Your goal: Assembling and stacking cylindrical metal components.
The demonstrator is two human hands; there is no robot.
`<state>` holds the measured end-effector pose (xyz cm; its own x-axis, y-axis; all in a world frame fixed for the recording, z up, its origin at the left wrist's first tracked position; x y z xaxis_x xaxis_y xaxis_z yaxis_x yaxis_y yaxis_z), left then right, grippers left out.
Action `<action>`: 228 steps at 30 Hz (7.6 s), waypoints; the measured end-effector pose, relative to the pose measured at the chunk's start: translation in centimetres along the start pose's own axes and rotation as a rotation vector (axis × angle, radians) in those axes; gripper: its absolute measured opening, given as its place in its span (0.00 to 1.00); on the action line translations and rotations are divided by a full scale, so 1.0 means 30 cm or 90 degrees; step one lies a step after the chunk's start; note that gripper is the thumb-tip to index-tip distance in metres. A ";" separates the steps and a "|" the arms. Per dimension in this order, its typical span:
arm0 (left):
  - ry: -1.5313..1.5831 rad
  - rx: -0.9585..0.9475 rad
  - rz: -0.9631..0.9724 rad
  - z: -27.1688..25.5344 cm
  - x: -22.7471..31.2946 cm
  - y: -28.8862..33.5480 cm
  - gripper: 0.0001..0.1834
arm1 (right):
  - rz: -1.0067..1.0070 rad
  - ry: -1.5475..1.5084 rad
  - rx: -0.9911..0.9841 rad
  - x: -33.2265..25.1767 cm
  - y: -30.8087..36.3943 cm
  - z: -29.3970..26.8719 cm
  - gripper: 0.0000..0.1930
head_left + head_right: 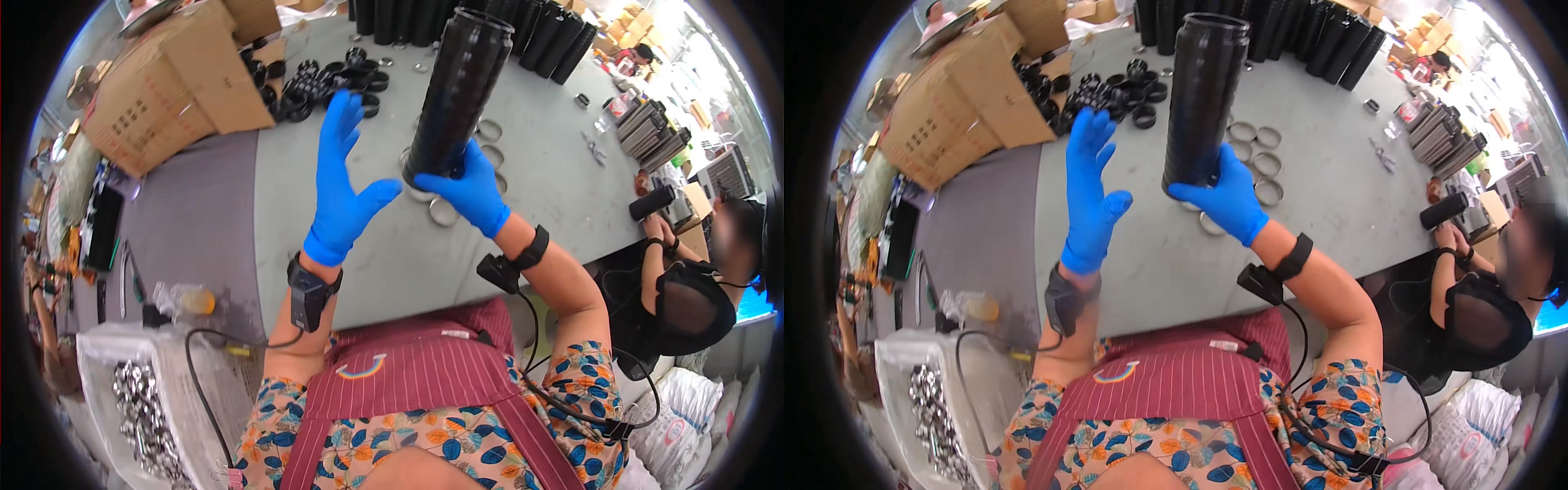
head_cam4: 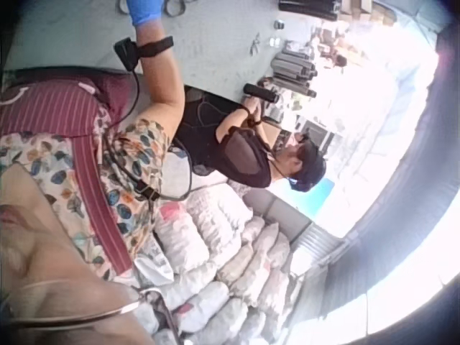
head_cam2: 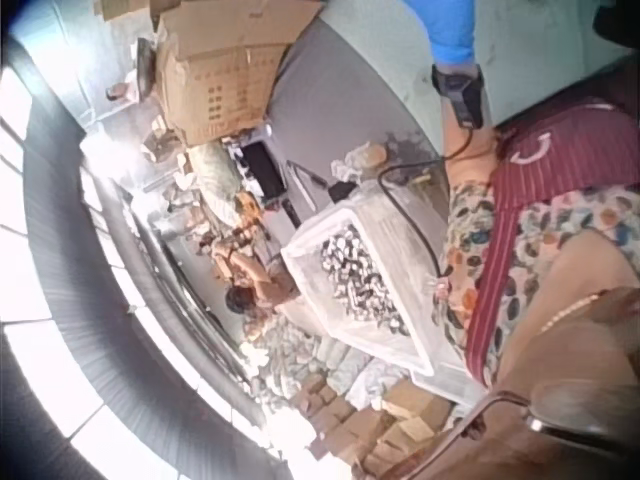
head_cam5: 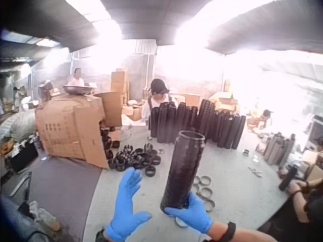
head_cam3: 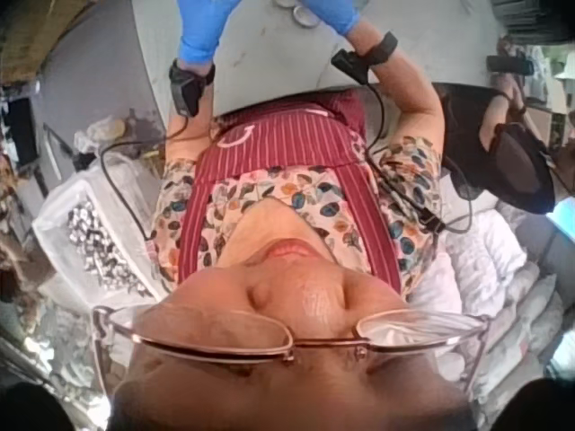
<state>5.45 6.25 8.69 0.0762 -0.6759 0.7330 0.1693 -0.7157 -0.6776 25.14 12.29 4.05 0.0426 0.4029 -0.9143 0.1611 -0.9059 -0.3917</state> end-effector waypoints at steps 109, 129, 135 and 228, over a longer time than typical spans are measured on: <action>-0.152 -0.134 -0.065 -0.014 0.116 0.273 0.46 | -0.046 -0.309 -0.098 -0.156 0.318 0.115 0.41; 0.116 -0.027 -0.059 0.055 -0.003 0.345 0.45 | -0.104 -0.297 -0.042 -0.024 0.346 0.163 0.39; 0.291 -0.058 -0.141 0.062 -0.012 0.358 0.51 | -0.115 -0.238 -0.124 -0.059 0.307 0.107 0.40; -0.154 -0.196 -0.027 -0.025 0.108 0.311 0.48 | -0.034 -0.168 -0.174 -0.192 0.357 0.086 0.44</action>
<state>6.55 -2.76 4.71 0.3104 -0.6102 0.7289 -0.1222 -0.7860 -0.6060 24.09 -0.06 4.84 -0.2223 0.3687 -0.9026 0.4150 -0.8019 -0.4298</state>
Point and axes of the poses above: each hand's wrist, its own y-axis away from the middle knuckle, its own z-axis out of the palm, x = y × z, the point moved 2 cm from there along -y, towards the middle knuckle, and after that the axes turned 7 degrees about x, right-handed, at the moved point
